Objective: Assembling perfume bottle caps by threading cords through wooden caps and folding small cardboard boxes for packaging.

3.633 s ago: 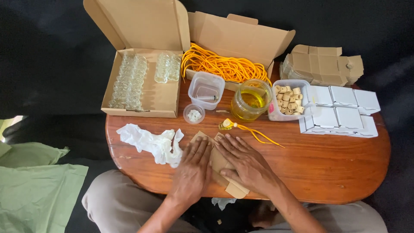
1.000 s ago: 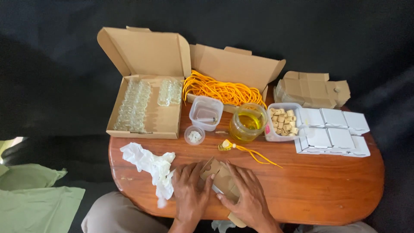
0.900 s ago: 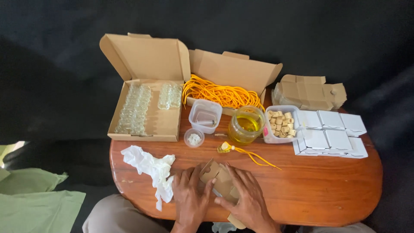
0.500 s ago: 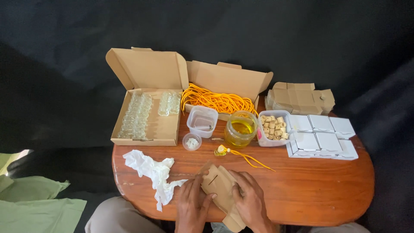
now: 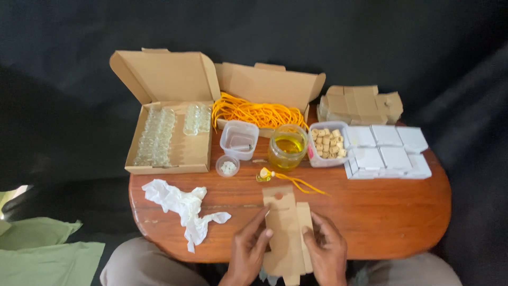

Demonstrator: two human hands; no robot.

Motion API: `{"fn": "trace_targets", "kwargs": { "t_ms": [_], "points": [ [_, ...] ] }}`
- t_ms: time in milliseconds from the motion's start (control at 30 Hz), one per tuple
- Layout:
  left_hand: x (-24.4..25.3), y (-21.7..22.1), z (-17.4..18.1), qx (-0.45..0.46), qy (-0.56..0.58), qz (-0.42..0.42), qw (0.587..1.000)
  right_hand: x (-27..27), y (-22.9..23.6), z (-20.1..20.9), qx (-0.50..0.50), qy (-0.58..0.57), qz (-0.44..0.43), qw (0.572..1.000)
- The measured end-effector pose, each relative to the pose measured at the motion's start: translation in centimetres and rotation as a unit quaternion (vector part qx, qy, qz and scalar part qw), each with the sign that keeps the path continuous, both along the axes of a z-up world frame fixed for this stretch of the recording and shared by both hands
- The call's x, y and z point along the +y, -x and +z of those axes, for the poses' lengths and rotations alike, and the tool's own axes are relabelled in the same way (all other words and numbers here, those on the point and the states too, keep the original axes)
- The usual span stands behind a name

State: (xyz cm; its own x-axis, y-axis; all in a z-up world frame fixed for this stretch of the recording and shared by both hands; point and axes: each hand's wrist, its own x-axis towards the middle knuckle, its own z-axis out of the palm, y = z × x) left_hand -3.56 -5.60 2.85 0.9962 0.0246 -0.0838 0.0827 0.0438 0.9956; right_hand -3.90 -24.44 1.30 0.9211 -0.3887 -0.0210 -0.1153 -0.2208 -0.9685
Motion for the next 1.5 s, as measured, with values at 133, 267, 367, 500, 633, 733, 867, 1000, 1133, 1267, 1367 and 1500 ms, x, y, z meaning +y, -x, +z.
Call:
{"fn": "trace_targets", "kwargs": {
  "t_ms": [133, 267, 367, 500, 633, 733, 867, 1000, 1133, 1267, 1367, 1500],
  "points": [
    [-0.2, -2.2, -0.8, 0.007, 0.014, -0.015, 1.0, -0.2, -0.9, 3.2, -0.025, -0.042, 0.07, 0.996],
    [0.0, -4.4, 0.2, 0.016, 0.037, -0.063, 0.997, -1.0, -2.6, 3.0, -0.034, 0.045, 0.146, 0.988],
    [-0.1, -5.6, -0.5, 0.01, 0.069, -0.073, 0.995, -1.6, -4.0, 1.6, -0.057, 0.043, 0.174, 0.982],
    [0.2, -6.0, -1.6, 0.018, 0.067, -0.102, 0.992, -1.4, -4.8, 1.0, -0.077, 0.072, 0.177, 0.979],
    [0.2, -6.0, -1.1, 0.047, 0.05, -0.127, 0.989, -1.3, -5.3, 0.3, -0.092, 0.058, 0.144, 0.984],
    [0.3, -6.1, -0.4, 0.027, 0.013, -0.147, 0.989, -1.3, -5.5, 0.6, -0.119, 0.047, 0.14, 0.982],
    [0.5, -6.3, 0.3, -0.016, -0.039, -0.136, 0.99, -1.2, -5.2, 0.3, -0.117, 0.05, 0.114, 0.985],
    [0.2, -6.1, -0.7, -0.002, 0.024, -0.135, 0.991, -1.2, -5.0, -0.9, -0.106, -0.015, 0.093, 0.99],
    [0.0, -5.9, -2.0, 0.024, 0.073, -0.118, 0.99, -1.4, -5.2, -0.4, -0.124, 0.013, 0.139, 0.982],
    [0.0, -6.0, -2.1, 0.021, 0.053, -0.116, 0.992, -1.5, -5.4, 0.5, -0.136, 0.058, 0.186, 0.971],
    [0.0, -6.1, -2.0, 0.02, 0.082, -0.138, 0.987, -1.4, -5.3, 0.5, -0.093, 0.065, 0.15, 0.982],
    [0.1, -6.2, -1.4, 0.054, 0.075, -0.143, 0.985, -1.1, -5.3, 0.3, -0.086, 0.034, 0.146, 0.985]
  ]
}}
